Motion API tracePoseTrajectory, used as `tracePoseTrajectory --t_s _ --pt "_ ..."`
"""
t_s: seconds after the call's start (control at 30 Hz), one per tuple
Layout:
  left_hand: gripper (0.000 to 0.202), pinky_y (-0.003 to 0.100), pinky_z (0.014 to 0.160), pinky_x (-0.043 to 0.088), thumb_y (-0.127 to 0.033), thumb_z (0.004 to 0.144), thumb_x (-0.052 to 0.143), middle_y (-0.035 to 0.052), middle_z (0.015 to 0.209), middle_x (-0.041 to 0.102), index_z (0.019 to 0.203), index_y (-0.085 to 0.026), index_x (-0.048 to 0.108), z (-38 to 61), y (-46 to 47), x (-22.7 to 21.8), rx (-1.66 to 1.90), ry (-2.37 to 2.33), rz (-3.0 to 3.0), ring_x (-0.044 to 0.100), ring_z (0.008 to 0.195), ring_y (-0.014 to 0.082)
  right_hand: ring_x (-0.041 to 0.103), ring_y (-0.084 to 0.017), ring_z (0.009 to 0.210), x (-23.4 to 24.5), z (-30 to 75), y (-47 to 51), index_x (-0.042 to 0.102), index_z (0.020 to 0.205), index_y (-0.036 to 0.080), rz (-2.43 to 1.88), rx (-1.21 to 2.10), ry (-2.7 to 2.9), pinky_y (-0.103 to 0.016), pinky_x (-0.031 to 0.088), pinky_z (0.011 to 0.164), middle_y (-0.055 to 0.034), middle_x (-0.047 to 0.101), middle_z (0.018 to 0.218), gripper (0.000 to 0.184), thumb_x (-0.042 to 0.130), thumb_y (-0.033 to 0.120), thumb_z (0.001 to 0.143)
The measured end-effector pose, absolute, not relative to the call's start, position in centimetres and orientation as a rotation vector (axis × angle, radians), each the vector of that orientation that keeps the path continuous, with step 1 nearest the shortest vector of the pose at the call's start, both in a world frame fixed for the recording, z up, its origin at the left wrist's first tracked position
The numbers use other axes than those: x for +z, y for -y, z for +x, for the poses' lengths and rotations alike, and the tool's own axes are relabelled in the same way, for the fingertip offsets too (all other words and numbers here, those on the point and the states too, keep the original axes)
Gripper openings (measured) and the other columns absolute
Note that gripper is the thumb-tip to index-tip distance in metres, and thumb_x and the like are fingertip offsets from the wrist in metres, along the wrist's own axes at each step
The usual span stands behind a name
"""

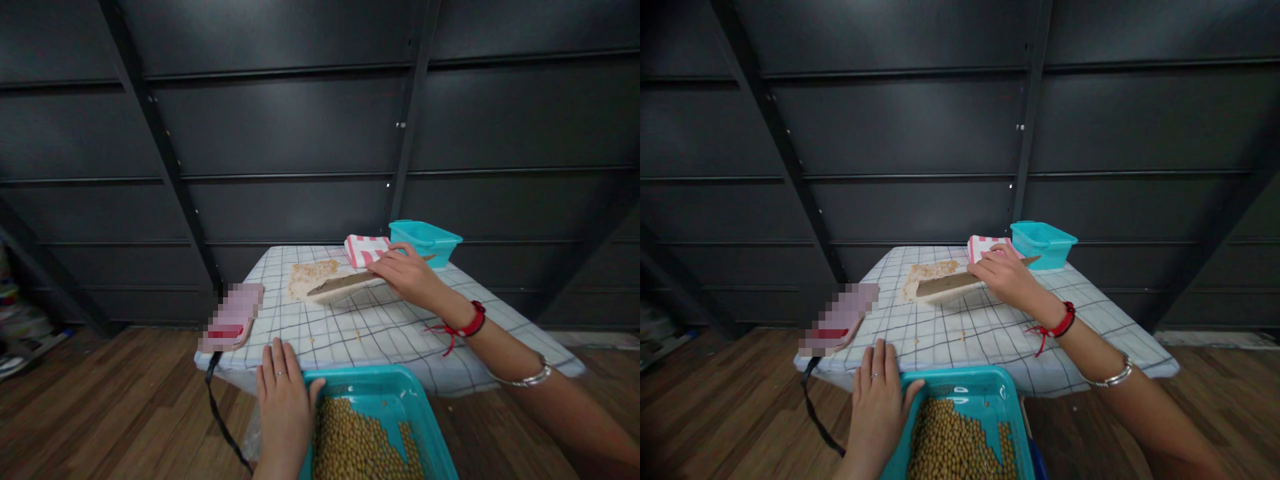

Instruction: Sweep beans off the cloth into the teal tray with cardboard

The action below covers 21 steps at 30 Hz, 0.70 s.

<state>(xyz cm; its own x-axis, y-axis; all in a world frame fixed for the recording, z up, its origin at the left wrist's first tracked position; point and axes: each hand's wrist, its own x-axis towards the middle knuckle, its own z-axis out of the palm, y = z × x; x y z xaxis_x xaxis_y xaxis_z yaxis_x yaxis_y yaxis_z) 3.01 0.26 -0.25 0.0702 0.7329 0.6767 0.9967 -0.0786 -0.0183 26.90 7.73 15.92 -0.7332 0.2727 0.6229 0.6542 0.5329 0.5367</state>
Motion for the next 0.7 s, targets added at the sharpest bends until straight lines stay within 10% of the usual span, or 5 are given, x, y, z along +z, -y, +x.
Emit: tracePoseTrajectory --t_s 0.7 --pt "0.065 0.051 0.092 0.036 -0.051 0.080 0.035 0.0239 0.127 0.044 0.118 0.000 0.046 2.8 -0.1 -0.1 -0.697 1.751 -1.869 0.034 0.120 0.0372 0.050 -0.013 0.072 16.9 25.3 -2.8 0.053 0.089 0.017 -0.660 -0.773 2.537 -0.033 0.033 0.082 -0.0011 0.059 0.072 0.028 0.031 0.002 0.081"
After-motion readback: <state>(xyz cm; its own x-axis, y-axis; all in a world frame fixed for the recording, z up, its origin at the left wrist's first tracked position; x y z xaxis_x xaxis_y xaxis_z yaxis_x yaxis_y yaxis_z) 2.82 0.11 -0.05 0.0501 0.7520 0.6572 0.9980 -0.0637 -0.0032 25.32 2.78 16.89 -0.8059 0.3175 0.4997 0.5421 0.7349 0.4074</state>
